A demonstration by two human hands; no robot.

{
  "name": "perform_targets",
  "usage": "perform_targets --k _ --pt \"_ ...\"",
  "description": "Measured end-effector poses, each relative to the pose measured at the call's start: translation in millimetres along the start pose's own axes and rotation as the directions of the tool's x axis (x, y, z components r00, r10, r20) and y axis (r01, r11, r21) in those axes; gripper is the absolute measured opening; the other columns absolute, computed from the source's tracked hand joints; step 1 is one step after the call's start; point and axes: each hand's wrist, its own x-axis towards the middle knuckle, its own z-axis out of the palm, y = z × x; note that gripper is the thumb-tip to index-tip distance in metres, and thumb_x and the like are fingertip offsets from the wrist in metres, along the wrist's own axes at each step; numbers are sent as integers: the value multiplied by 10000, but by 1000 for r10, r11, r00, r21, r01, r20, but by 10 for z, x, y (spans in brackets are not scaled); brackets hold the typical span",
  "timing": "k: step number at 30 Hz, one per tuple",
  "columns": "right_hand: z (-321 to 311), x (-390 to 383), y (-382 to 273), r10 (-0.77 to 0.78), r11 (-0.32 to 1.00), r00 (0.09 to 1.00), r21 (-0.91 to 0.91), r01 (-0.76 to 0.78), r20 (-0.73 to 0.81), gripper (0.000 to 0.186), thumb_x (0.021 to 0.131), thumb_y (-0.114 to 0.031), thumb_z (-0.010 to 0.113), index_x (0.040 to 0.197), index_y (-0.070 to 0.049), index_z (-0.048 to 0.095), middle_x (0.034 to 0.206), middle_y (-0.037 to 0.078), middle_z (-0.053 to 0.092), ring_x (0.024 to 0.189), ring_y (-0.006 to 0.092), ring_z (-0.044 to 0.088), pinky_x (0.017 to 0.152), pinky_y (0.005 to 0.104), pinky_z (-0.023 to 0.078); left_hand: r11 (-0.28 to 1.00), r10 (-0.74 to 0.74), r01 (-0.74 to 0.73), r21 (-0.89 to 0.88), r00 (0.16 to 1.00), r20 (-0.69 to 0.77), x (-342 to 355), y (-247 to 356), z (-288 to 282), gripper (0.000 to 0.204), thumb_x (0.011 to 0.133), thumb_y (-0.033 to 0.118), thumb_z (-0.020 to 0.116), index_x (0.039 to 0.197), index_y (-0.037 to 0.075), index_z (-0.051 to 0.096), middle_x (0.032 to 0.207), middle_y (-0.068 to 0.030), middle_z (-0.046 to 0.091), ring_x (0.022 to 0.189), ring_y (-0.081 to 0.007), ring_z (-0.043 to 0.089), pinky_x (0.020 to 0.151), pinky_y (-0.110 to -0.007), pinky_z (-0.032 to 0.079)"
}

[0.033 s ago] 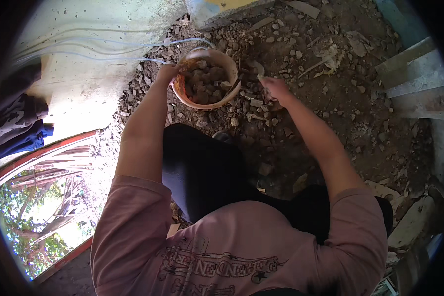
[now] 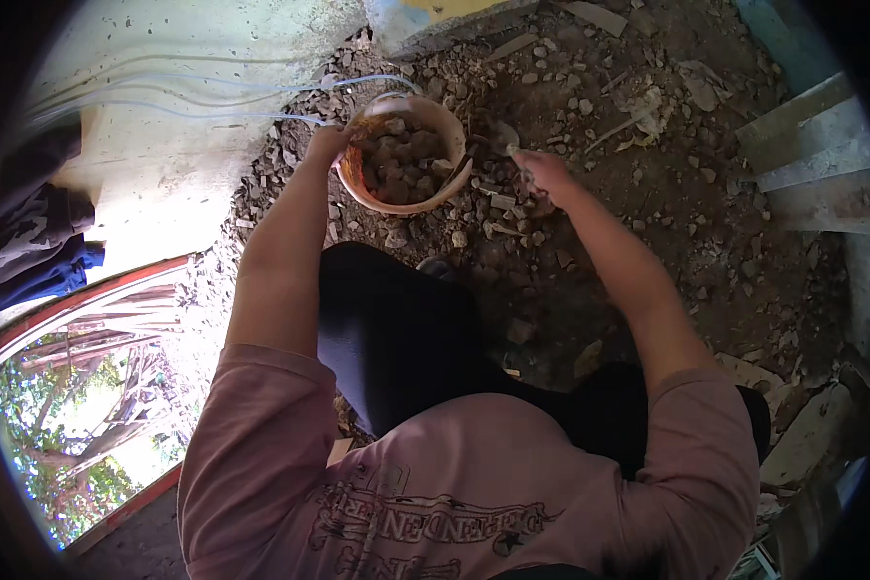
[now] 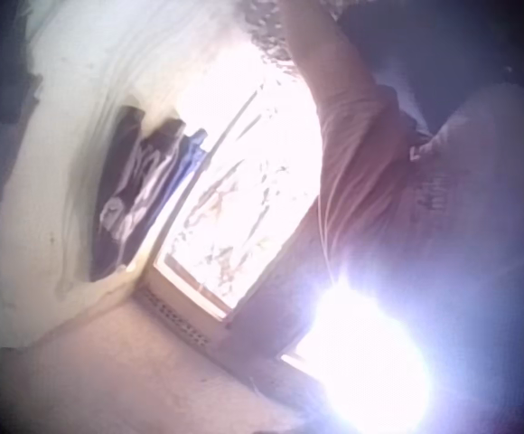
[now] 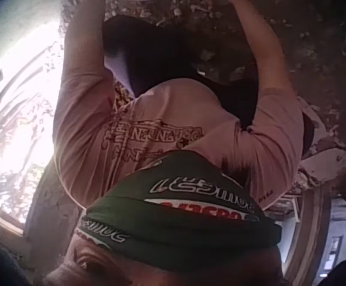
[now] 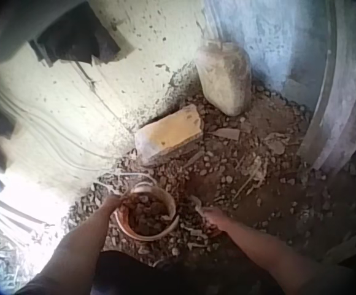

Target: Filling a plastic bowl with small rocks and construction debris from the floor using a small hand trowel.

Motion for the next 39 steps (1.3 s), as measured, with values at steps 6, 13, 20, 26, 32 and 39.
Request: perform_targets --k 6,13,20,26,32,39 --pt "-116 -183 -387 -93 990 989 -113 80 -115 473 947 -396 657 1314 -98 635 593 -41 463 456 65 387 437 278 310 990 -113 121 -76 989 98 47 -245 -11 605 899 593 583 1028 19 722 865 -219 712 711 -315 722 641 -401 587" --pt "19 -264 -773 -470 785 851 -551 282 -234 549 885 -412 698 1325 -95 616 877 124 708 832 253 690 756 377 524 970 -137 161 -184 981 136 -6 -200 193 611 893 603 598 964 6 711 815 -187 714 678 -272 731 601 -386 600" --pt "630 -534 -1087 -758 316 620 -718 620 201 462 863 -379 707 1262 -150 668 1129 155 707 1043 320 679 898 413 533 982 -142 145 -124 989 31 6 -380 24 596 891 589 605 1002 16 726 865 -173 728 710 -293 727 652 -392 599" --pt "8 -468 -1179 -530 615 846 -715 333 -63 526 878 -412 683 1307 -114 629 1207 190 668 1104 340 648 922 421 522 999 -46 42 28 989 142 -51 322 -28 565 920 552 554 987 20 734 914 -210 721 819 -337 723 751 -424 577" --pt "-415 -290 -1003 -424 567 891 -815 120 -163 507 884 -398 658 1284 -86 643 1156 202 684 1087 363 648 948 463 508 997 -79 78 18 995 57 64 91 62 577 950 530 463 1042 23 723 1011 -215 714 946 -373 700 847 -449 547" --pt "35 -210 -218 -411 545 908 -820 174 -81 550 903 -411 636 1309 -40 613 1108 200 700 1053 364 662 940 465 511 984 -179 178 20 980 87 61 -299 167 642 940 593 458 1093 21 707 1068 -229 699 995 -386 684 897 -460 527"
